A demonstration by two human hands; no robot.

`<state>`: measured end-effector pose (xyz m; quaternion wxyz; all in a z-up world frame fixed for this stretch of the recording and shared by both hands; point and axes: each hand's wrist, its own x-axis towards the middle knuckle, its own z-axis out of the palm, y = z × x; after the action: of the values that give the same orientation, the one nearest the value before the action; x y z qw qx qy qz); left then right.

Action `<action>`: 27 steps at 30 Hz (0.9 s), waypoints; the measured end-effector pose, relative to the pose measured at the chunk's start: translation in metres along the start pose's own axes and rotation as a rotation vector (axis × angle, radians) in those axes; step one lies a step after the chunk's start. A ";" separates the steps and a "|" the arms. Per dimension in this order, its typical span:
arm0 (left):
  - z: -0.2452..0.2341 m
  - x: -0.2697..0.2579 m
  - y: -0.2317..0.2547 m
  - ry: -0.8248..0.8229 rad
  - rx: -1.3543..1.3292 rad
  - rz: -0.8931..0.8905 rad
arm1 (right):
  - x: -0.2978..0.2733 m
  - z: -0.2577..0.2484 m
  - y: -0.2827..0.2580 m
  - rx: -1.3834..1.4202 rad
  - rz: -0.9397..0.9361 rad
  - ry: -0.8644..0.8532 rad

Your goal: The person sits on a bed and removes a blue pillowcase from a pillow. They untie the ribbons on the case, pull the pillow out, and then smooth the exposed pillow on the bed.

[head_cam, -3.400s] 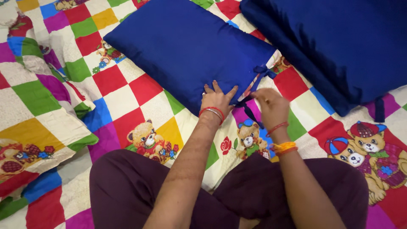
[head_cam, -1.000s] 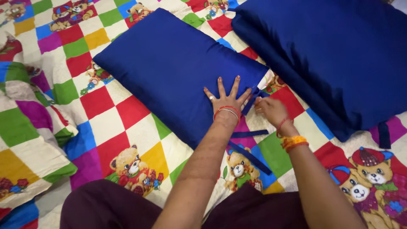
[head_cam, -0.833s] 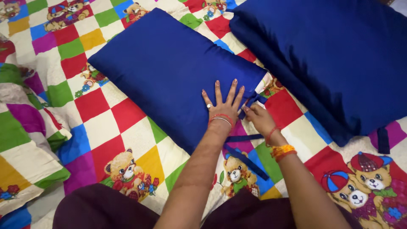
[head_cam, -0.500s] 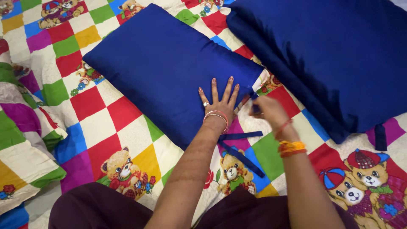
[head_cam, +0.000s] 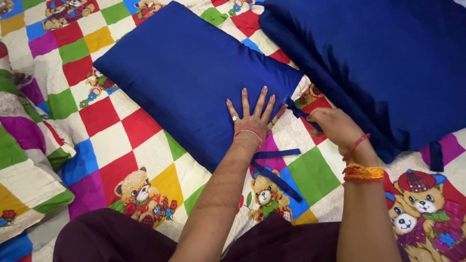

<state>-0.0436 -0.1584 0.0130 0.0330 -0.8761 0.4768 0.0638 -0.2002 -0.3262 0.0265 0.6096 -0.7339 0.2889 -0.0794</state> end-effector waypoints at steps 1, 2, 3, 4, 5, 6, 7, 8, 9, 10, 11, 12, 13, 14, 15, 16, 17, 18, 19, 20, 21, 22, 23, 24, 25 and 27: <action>0.000 0.001 0.001 -0.004 -0.007 -0.012 | -0.001 0.002 0.000 0.018 -0.015 -0.041; 0.001 0.002 0.002 -0.009 -0.014 -0.024 | -0.002 0.004 -0.001 0.036 -0.031 -0.082; 0.002 0.003 0.003 -0.013 -0.020 -0.034 | -0.004 0.003 -0.003 0.006 -0.024 -0.077; 0.002 0.005 0.003 -0.021 -0.020 -0.039 | -0.006 0.002 -0.005 -0.023 -0.016 -0.072; 0.003 0.006 0.003 -0.030 -0.020 -0.044 | -0.008 0.002 -0.007 -0.051 -0.008 -0.068; 0.005 0.008 0.003 -0.039 -0.019 -0.049 | -0.012 0.001 -0.007 -0.072 0.014 -0.054; 0.006 0.009 0.002 -0.019 -0.001 -0.045 | -0.012 0.001 -0.006 -0.094 0.028 -0.037; 0.009 0.009 0.002 0.002 0.017 -0.040 | -0.012 0.000 -0.004 -0.116 0.043 -0.020; 0.013 0.009 0.002 0.020 0.033 -0.036 | -0.010 -0.001 0.001 -0.092 0.041 -0.043; 0.016 0.010 0.002 0.043 0.022 -0.037 | -0.006 -0.003 0.008 -0.068 0.038 -0.065; 0.020 0.011 0.002 0.065 0.009 -0.039 | -0.001 -0.006 0.015 -0.044 0.036 -0.089; 0.023 0.013 0.002 0.087 -0.003 -0.041 | 0.003 -0.009 0.023 -0.229 0.045 0.019; 0.026 0.014 0.002 0.084 -0.018 -0.042 | 0.004 -0.011 0.031 -0.411 0.059 0.127; 0.027 0.017 0.001 0.081 -0.033 -0.042 | 0.005 -0.014 0.039 -0.594 0.071 0.235; 0.029 0.017 0.001 0.077 -0.047 -0.042 | 0.006 -0.011 0.047 -0.633 -0.038 0.308; 0.030 0.015 0.001 0.081 -0.029 -0.035 | 0.009 -0.005 0.053 -0.671 -0.148 0.381; 0.029 0.016 0.001 0.090 -0.011 -0.029 | 0.012 -0.003 0.055 -0.709 -0.264 0.455; 0.026 0.015 0.000 0.099 0.007 -0.023 | 0.013 0.000 0.055 -0.744 -0.305 0.485; 0.024 0.014 0.000 0.072 0.024 -0.021 | 0.018 0.010 0.052 -0.777 -0.349 0.511; 0.021 0.012 0.000 0.046 0.041 -0.019 | 0.023 0.022 0.046 -0.811 -0.393 0.538; 0.018 0.010 0.000 0.019 0.058 -0.018 | 0.026 0.033 0.039 -0.806 -0.448 0.520; 0.015 0.009 0.000 0.013 0.043 -0.021 | 0.029 0.044 0.032 -0.801 -0.503 0.503; 0.013 0.008 0.000 0.006 0.028 -0.024 | 0.031 0.054 0.024 -0.795 -0.558 0.485; 0.012 0.006 0.000 0.000 0.013 -0.027 | 0.029 0.063 0.018 -0.785 -0.620 0.454; 0.011 0.006 -0.001 -0.015 0.032 -0.021 | 0.026 0.071 0.014 -0.775 -0.684 0.423; 0.011 0.006 -0.001 -0.042 0.070 -0.011 | 0.022 0.081 0.006 -0.712 -0.714 0.373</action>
<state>-0.0402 -0.1612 0.0009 0.0739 -0.8754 0.4731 0.0654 -0.1460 -0.2697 -0.0047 0.1963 -0.9212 0.1340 -0.3080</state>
